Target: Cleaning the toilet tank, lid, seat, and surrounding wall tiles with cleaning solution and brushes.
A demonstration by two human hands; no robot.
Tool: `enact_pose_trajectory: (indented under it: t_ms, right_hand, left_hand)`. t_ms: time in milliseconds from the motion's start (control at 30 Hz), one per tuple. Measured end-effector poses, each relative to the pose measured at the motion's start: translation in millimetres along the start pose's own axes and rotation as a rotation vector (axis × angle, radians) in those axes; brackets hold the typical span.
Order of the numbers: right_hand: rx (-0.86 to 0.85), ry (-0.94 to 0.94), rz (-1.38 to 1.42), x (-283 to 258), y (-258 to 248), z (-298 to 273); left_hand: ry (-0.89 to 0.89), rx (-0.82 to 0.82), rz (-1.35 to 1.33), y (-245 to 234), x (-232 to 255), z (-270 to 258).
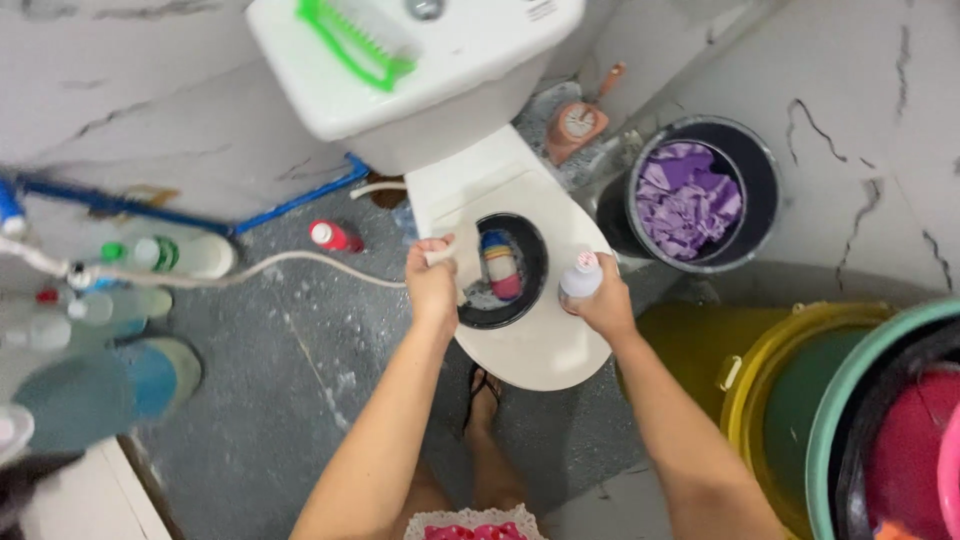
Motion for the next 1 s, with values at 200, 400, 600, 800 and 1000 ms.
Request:
enact_pose_trajectory:
  t_ms: [200,400,600,800,1000]
  right_hand:
    - [0.344,0.284,0.130,6,14,-35]
    - [0.464,0.444,0.287,22,34,-78]
    - [0.453,0.664,0.241,-23,-37,-103]
    - [0.952,0.560,0.458,-27,-135,-171]
    - [1.056,0.271,0.586,-47,-225,-249]
  left_hand:
    - [-0.012,-0.216,0.199,50,-22,-18]
    - [-0.097,-0.401,0.330,105,-32,-48]
    - [-0.120,-0.605,0.471,158,-35,-83]
    - [0.100,-0.920,0.585,229,-36,-174]
    - [0.268,-1.109,0.843,277,-51,-286]
Point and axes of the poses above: each hand's wrist, its own z-axis towards the middle knuckle, its own y-axis out of the palm, x = y × z, the point moved 4 cm from there along z, towards the middle knuckle, and after that the axes turned 10 degrees about -y, right-handed, at the moved point
